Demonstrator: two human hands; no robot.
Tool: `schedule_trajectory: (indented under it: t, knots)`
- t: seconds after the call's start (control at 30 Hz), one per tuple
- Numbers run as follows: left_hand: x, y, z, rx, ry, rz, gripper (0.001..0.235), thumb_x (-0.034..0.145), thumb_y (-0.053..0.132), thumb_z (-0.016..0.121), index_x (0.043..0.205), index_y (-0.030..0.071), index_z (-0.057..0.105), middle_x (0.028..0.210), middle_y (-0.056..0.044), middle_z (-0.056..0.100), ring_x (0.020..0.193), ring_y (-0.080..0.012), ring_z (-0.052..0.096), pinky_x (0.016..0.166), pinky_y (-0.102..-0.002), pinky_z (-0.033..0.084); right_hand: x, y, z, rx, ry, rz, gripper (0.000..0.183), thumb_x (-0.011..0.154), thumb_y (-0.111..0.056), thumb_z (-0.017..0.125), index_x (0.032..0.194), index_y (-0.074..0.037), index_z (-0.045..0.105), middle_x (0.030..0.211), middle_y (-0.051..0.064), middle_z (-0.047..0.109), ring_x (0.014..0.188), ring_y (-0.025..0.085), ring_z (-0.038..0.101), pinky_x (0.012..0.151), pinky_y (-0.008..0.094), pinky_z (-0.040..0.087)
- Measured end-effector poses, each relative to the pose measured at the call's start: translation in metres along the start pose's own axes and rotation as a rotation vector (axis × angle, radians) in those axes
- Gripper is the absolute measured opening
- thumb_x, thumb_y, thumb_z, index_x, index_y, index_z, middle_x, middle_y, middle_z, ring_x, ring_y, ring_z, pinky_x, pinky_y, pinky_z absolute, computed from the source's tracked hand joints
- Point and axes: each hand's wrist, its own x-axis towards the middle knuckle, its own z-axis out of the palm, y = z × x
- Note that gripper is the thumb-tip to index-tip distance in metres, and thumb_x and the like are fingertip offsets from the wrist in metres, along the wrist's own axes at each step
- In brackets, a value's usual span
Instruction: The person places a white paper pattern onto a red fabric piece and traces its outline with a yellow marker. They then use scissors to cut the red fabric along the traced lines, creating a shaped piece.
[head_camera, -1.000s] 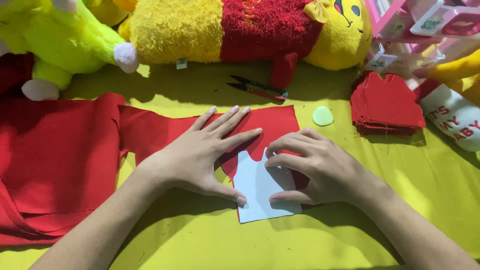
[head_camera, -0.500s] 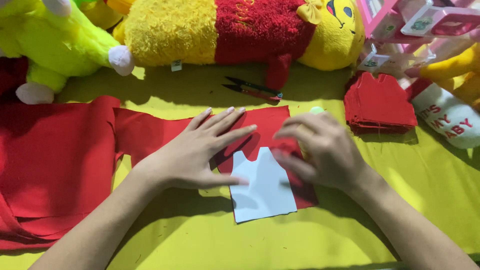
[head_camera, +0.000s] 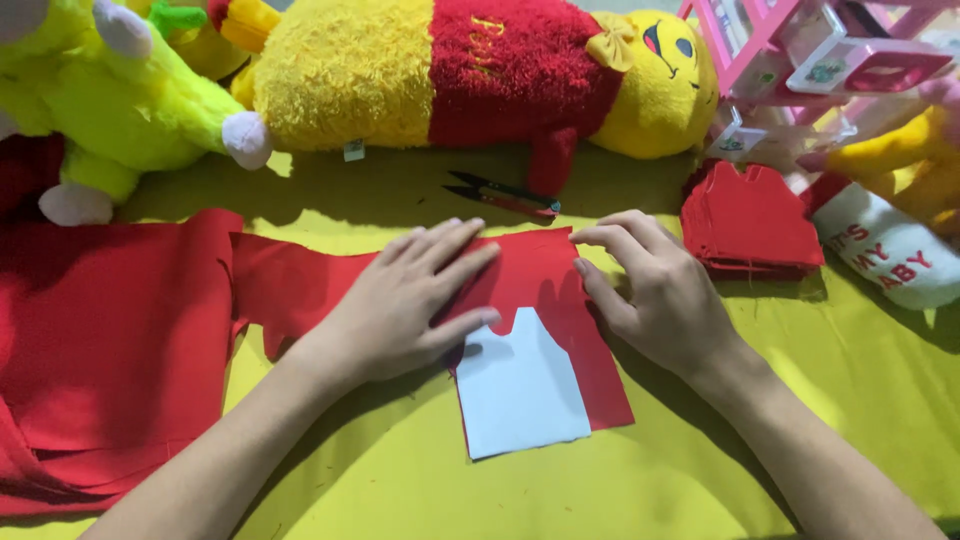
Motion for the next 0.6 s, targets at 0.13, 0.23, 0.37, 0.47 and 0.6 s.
schedule_trajectory:
  t: [0.13, 0.23, 0.37, 0.47, 0.6]
  knots:
    - [0.000, -0.010, 0.005, 0.052, 0.024, -0.057, 0.068, 0.102, 0.059, 0.043, 0.151, 0.012, 0.048, 0.158, -0.018, 0.044, 0.147, -0.0364, 0.037, 0.119, -0.050, 0.023, 0.011, 0.000, 0.000, -0.016, -0.008, -0.009, 0.022, 0.099, -0.016, 0.067, 0.116, -0.001, 0.067, 0.111, 0.016, 0.065, 0.100, 0.032, 0.066, 0.082, 0.043, 0.053]
    - [-0.001, -0.009, 0.007, 0.052, 0.004, -0.088, 0.073, 0.102, 0.060, 0.044, 0.153, 0.008, 0.044, 0.158, -0.019, 0.042, 0.147, -0.0357, 0.035, 0.119, -0.050, 0.021, 0.029, -0.001, 0.005, -0.038, -0.046, -0.099, 0.024, 0.099, -0.014, 0.065, 0.119, 0.000, 0.065, 0.116, 0.018, 0.066, 0.106, 0.035, 0.065, 0.091, 0.045, 0.051]
    - [-0.001, -0.010, 0.009, 0.045, 0.062, -0.089, 0.068, 0.099, 0.060, 0.051, 0.147, 0.012, 0.052, 0.155, -0.018, 0.047, 0.143, -0.0370, 0.041, 0.116, -0.050, 0.026, 0.055, 0.013, 0.044, -0.156, -0.086, -0.158, 0.034, 0.100, -0.014, 0.061, 0.130, 0.002, 0.060, 0.124, 0.020, 0.064, 0.108, 0.036, 0.063, 0.094, 0.045, 0.051]
    - [0.003, -0.004, -0.002, 0.027, -0.024, -0.152, 0.066, 0.099, 0.057, 0.053, 0.149, 0.015, 0.048, 0.155, -0.014, 0.044, 0.145, -0.0344, 0.039, 0.118, -0.051, 0.025, 0.060, 0.037, 0.084, -0.400, -0.077, -0.135, 0.027, 0.098, -0.018, 0.061, 0.121, -0.004, 0.063, 0.114, 0.013, 0.062, 0.101, 0.031, 0.062, 0.082, 0.041, 0.051]
    - [0.005, 0.000, -0.005, 0.003, -0.093, -0.223, 0.062, 0.097, 0.051, 0.058, 0.146, 0.014, 0.048, 0.153, -0.012, 0.044, 0.147, -0.0317, 0.038, 0.120, -0.051, 0.026, 0.058, 0.057, 0.109, -0.618, -0.022, -0.148, 0.016, 0.091, -0.011, 0.059, 0.104, -0.013, 0.067, 0.091, 0.000, 0.058, 0.087, 0.020, 0.061, 0.069, 0.033, 0.050]
